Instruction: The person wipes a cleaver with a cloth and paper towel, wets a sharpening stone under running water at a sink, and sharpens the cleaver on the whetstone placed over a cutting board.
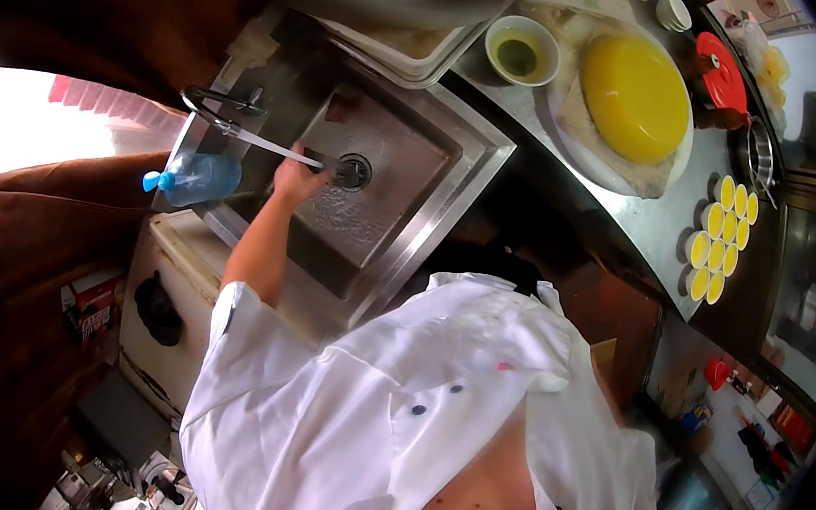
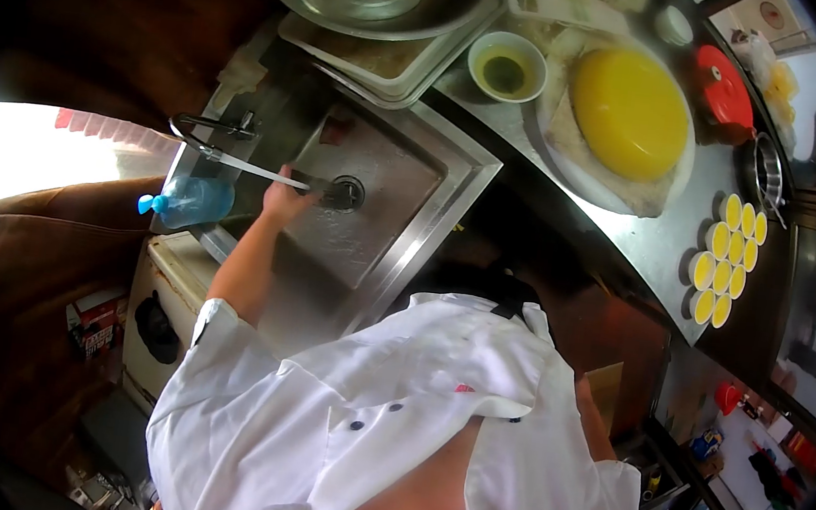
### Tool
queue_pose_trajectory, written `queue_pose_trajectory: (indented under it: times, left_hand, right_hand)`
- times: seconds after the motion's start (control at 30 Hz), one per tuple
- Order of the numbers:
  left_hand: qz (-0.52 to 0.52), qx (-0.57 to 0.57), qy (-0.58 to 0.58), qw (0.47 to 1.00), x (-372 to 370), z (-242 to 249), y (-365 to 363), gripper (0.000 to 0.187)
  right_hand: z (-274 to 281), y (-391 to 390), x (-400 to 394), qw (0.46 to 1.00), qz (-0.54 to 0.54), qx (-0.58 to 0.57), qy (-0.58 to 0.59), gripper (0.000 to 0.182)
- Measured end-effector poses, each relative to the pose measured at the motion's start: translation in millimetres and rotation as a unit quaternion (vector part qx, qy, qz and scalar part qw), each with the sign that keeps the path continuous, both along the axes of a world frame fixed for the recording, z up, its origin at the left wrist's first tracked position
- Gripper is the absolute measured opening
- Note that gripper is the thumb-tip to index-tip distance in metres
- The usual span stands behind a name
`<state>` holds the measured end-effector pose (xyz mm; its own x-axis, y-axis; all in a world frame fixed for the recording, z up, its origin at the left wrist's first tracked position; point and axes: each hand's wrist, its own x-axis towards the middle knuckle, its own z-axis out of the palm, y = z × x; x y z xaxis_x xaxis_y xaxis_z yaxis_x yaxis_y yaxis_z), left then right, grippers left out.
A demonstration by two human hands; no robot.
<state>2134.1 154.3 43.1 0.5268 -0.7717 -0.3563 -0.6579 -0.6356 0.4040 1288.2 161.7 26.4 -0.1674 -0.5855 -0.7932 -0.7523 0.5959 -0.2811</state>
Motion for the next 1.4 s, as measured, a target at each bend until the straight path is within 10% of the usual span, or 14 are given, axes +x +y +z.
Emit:
queue_pose_trajectory:
  times: [0.3,0.47,1.0,1.13,1.4]
  left_hand:
    - [-0.026,-0.038,-0.061,0.997,97.1,11.4,-41.1,0.122]
    - [0.06,-0.19,-0.034,0.979,121.9,12.7,-49.4,0.117]
    - [0.173,-0.097,0.009,0.98,70.0,55.9,-21.9,0.087]
    - [0.327,-0.2,0.082,0.92,20.4,25.7,29.2,0.076]
    - [0.493,-0.392,0.501,0.594,-87.7,70.1,102.4,0.041]
  right_hand:
    - [-2.5,-3.9,4.9,1.0,0.009,0.002,0.0,0.039]
    - [-0.6,1.2,5.7,1.0,0.005,0.0,0.004,0.039]
    - [-4.9,16.4,-16.7,1.0,0.016,0.001,0.003,0.037]
    - [-16.0,11.9,-21.3,0.999,0.034,0.0,0.0,0.036]
    - [-41.9,-19.6,-36.7,0.989,0.144,-0.007,0.004,0.035]
